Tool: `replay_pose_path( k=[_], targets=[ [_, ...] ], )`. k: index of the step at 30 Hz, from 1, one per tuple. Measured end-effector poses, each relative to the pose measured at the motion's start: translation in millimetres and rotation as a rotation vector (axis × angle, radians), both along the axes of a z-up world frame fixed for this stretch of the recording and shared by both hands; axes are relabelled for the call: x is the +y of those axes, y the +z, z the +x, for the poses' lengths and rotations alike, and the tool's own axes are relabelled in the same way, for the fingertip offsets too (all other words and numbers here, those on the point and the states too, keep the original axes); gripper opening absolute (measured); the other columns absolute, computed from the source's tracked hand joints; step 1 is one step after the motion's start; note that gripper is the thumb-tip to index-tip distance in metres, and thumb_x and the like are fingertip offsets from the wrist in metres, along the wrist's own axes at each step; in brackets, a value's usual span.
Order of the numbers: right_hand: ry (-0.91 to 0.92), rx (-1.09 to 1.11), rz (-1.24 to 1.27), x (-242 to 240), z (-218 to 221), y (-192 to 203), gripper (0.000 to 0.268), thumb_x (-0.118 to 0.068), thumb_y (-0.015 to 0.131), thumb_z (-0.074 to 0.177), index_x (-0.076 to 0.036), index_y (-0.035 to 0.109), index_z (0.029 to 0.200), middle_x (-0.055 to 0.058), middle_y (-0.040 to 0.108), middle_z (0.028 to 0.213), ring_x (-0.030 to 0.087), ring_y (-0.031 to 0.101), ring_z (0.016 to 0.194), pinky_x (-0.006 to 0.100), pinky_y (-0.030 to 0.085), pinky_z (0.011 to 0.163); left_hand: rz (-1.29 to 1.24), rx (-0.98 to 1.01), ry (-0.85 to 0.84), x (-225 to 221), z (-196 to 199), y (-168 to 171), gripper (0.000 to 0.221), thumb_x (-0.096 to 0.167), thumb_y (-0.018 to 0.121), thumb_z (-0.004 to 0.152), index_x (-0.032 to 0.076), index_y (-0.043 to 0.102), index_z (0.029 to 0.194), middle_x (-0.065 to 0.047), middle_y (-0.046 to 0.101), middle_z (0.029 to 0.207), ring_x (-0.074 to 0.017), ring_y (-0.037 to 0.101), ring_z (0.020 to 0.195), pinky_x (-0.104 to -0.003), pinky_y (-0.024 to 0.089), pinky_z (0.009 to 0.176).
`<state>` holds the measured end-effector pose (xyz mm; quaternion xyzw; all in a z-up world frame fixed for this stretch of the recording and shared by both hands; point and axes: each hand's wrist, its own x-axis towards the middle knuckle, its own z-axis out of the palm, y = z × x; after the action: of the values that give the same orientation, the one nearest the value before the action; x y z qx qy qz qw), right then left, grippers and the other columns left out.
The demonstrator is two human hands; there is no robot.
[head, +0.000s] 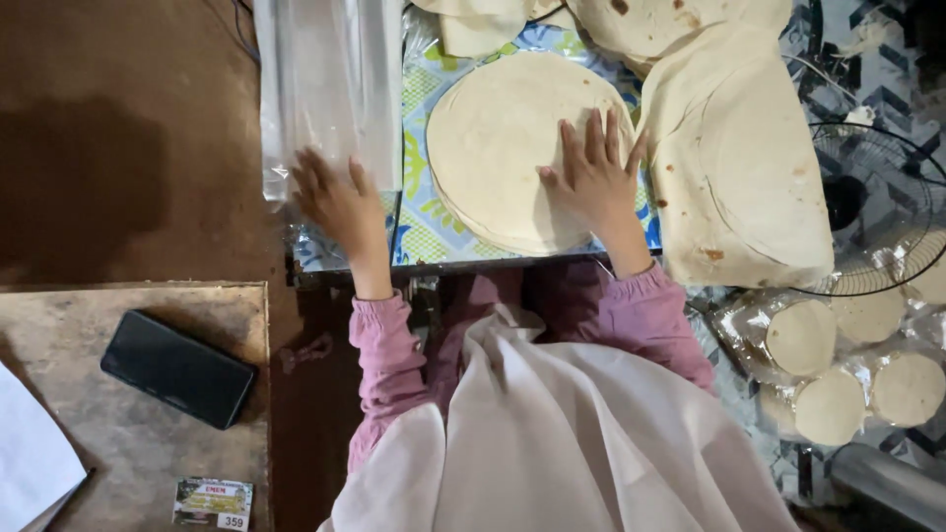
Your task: The person places thin circular flatbreads into clear plastic bags by hand and stacks the packaged breads together on the work surface.
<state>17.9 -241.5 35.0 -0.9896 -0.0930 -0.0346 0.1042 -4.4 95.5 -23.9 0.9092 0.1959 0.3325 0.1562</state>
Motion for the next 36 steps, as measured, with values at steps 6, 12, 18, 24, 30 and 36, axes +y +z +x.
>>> replay_pose_path(
  k=[6,12,18,24,30,36],
  targets=[
    [0.175,0.007,0.628,17.2,2.3,-31.5,0.051,-0.034,0.059,0.107,-0.015,0.053,0.154,0.020,0.048,0.164,0.037,0.043,0.157,0.050,0.038,0.130,-0.052,-0.146,-0.223,-71.0,-14.9,35.9,0.010,0.020,0.071,0.099,0.018,0.075,0.108,-0.001,0.062,0.138,-0.0346,0.051,0.138,-0.055,0.036,0.117],
    [0.132,0.404,1.643,52.7,-1.9,-13.9,0.049,-0.007,0.061,0.101,0.000,0.048,0.148,0.022,0.068,0.130,0.028,0.066,0.122,0.040,0.053,0.107,-0.162,-0.002,-0.797,-148.6,-51.5,89.8,0.037,0.020,0.078,0.083,0.008,0.072,0.117,-0.020,0.055,0.145,-0.0401,0.047,0.143,-0.052,0.039,0.117],
    [0.176,0.591,1.790,-1.1,-15.2,8.9,0.046,-0.003,0.056,0.104,-0.004,0.048,0.149,0.011,0.064,0.103,0.023,0.065,0.093,0.038,0.055,0.088,-0.611,-0.152,-0.660,-123.3,-44.4,111.0,0.059,0.022,0.081,0.086,-0.007,0.059,0.132,-0.021,0.056,0.142,-0.0327,0.053,0.134,-0.045,0.042,0.113],
    [-0.009,0.346,1.729,9.1,-20.3,15.0,0.069,-0.032,0.048,0.106,-0.028,0.009,0.162,0.007,0.064,0.125,0.020,0.069,0.103,0.035,0.060,0.088,-1.314,0.091,-0.831,-139.5,-37.6,64.5,0.022,0.014,0.083,0.090,-0.002,0.074,0.104,-0.007,0.076,0.096,-0.0076,0.068,0.087,-0.024,0.057,0.079],
    [0.285,0.343,1.532,14.4,-36.8,46.6,0.078,-0.010,0.069,0.101,-0.010,0.023,0.164,0.014,0.062,0.128,0.023,0.065,0.117,0.037,0.054,0.095,-1.186,0.174,-0.829,-163.5,-33.2,69.4,0.011,0.004,0.078,0.090,-0.001,0.072,0.099,-0.005,0.076,0.088,-0.0063,0.069,0.076,-0.021,0.054,0.066],
    [-0.168,0.081,1.684,-49.6,-0.7,16.4,0.017,0.006,0.058,0.094,0.003,0.071,0.103,0.010,0.076,0.095,0.020,0.076,0.081,0.035,0.068,0.072,-1.287,-0.123,-0.818,-98.8,0.7,15.8,0.011,-0.001,0.073,0.093,-0.001,0.076,0.104,-0.005,0.077,0.097,-0.0111,0.073,0.079,-0.028,0.066,0.071]
  ],
)
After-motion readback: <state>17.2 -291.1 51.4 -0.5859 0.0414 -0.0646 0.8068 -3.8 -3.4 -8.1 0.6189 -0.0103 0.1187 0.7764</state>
